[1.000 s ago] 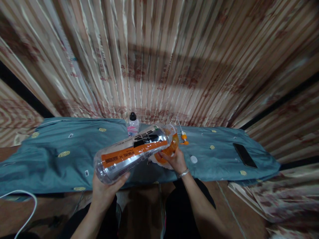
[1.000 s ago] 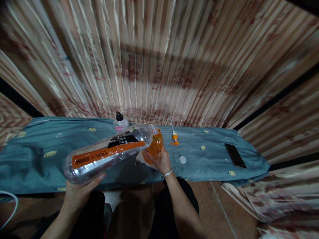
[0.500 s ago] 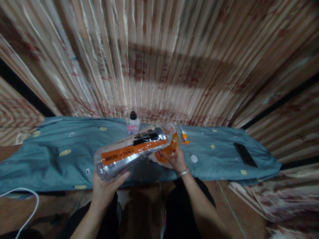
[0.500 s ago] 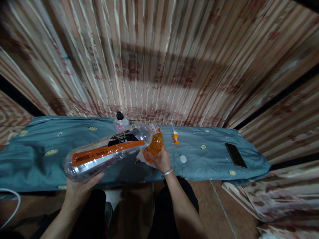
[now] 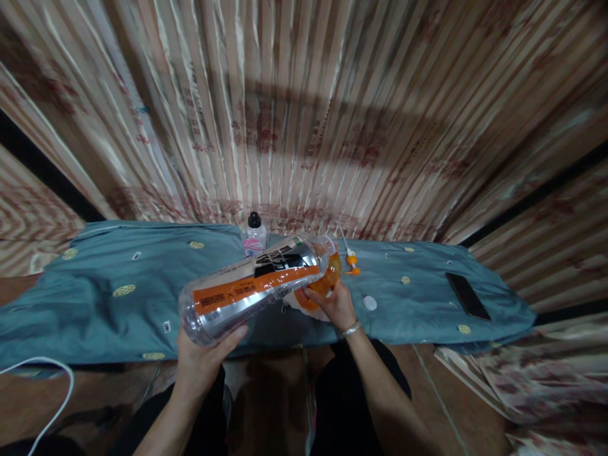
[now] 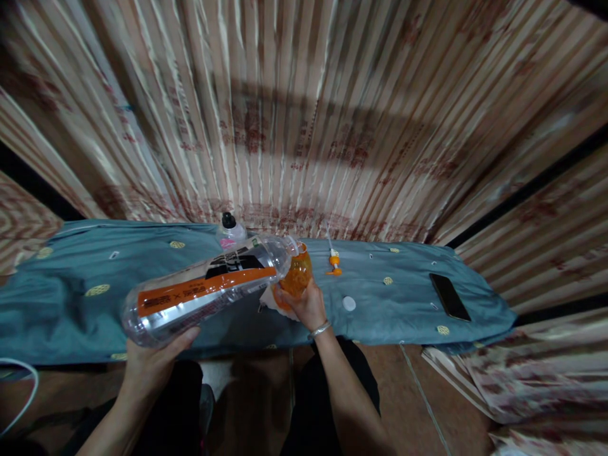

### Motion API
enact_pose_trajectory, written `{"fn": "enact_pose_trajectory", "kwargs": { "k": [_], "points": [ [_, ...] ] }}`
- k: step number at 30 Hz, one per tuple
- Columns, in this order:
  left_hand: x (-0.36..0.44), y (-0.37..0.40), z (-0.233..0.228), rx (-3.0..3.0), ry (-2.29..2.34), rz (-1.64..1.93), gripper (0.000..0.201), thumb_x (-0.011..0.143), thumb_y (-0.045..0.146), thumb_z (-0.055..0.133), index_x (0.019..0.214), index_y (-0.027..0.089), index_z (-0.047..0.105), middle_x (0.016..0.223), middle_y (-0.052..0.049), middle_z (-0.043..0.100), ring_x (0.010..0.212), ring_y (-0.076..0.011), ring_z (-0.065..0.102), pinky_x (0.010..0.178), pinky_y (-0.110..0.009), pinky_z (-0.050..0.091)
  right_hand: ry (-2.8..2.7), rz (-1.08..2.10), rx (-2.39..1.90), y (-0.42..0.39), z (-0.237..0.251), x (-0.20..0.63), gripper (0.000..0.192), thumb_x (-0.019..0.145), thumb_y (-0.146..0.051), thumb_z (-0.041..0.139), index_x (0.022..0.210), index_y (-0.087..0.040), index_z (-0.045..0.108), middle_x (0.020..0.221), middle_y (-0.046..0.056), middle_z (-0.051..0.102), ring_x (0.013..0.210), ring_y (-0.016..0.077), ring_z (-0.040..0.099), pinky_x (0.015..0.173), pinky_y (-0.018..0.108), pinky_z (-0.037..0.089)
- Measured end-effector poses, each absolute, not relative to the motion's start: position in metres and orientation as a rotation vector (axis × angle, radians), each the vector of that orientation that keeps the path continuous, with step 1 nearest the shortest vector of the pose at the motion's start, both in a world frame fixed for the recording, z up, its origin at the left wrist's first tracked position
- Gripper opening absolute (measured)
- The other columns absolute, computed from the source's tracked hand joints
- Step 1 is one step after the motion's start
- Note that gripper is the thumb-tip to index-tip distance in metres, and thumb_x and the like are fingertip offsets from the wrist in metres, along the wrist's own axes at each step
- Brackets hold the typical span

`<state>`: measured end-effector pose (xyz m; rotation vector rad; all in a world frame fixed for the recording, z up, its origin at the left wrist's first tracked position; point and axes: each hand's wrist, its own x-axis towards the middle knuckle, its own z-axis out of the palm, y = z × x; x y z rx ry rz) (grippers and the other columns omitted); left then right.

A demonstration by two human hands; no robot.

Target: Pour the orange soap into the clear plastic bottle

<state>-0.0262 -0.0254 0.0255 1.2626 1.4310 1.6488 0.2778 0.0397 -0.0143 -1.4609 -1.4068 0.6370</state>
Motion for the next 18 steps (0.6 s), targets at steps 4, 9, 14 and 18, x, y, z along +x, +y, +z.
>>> {"fn": "enact_pose_trajectory", "kwargs": {
  "k": [4,9,14,18],
  "points": [
    [-0.0223,-0.0261,0.0189,1.226,1.429,1.743,0.066,0.063,0.057,0.109,0.113,0.021,0.085,0.11,-0.009,0.09,0.1,-0.0329,0.086,0.1,-0.05,0.073,-1.452,0.604,-1.494,0.0381,-0.0087,0.2795,0.059,0.08,-0.062,0.093,0.122,-0.024,0.077,0.124,0.018,0.09,0.116,0.0402,0.087,0.106,0.06,0.071],
    [-0.0232,-0.0248,0.0196,1.282,1.393,1.714,0.06,0.064,0.053,0.109,0.109,0.021,0.086,0.107,-0.009,0.091,0.098,-0.0324,0.087,0.095,-0.047,0.074,-1.447,0.626,-1.51,0.0376,-0.0058,0.2767,0.062,0.078,-0.066,0.091,0.121,-0.024,0.075,0.121,0.018,0.091,0.113,0.0408,0.089,0.103,0.058,0.072],
    [-0.0214,-0.0251,0.0211,1.231,1.4,1.752,0.064,0.062,0.053,0.108,0.111,0.021,0.086,0.107,-0.01,0.092,0.095,-0.0331,0.088,0.091,-0.047,0.075,-1.373,0.597,-1.52,0.0377,-0.012,0.2743,0.078,0.074,-0.069,0.094,0.134,-0.025,0.068,0.119,0.016,0.092,0.111,0.043,0.089,0.096,0.061,0.074],
    [-0.0188,-0.025,0.0257,1.256,1.379,1.744,0.059,0.065,0.048,0.106,0.113,0.021,0.086,0.109,-0.01,0.092,0.098,-0.0334,0.089,0.093,-0.047,0.075,-1.379,0.565,-1.549,0.037,-0.0139,0.2752,0.107,0.069,-0.072,0.098,0.154,-0.019,0.059,0.126,0.02,0.09,0.117,0.045,0.088,0.096,0.059,0.074]
  ]
}}
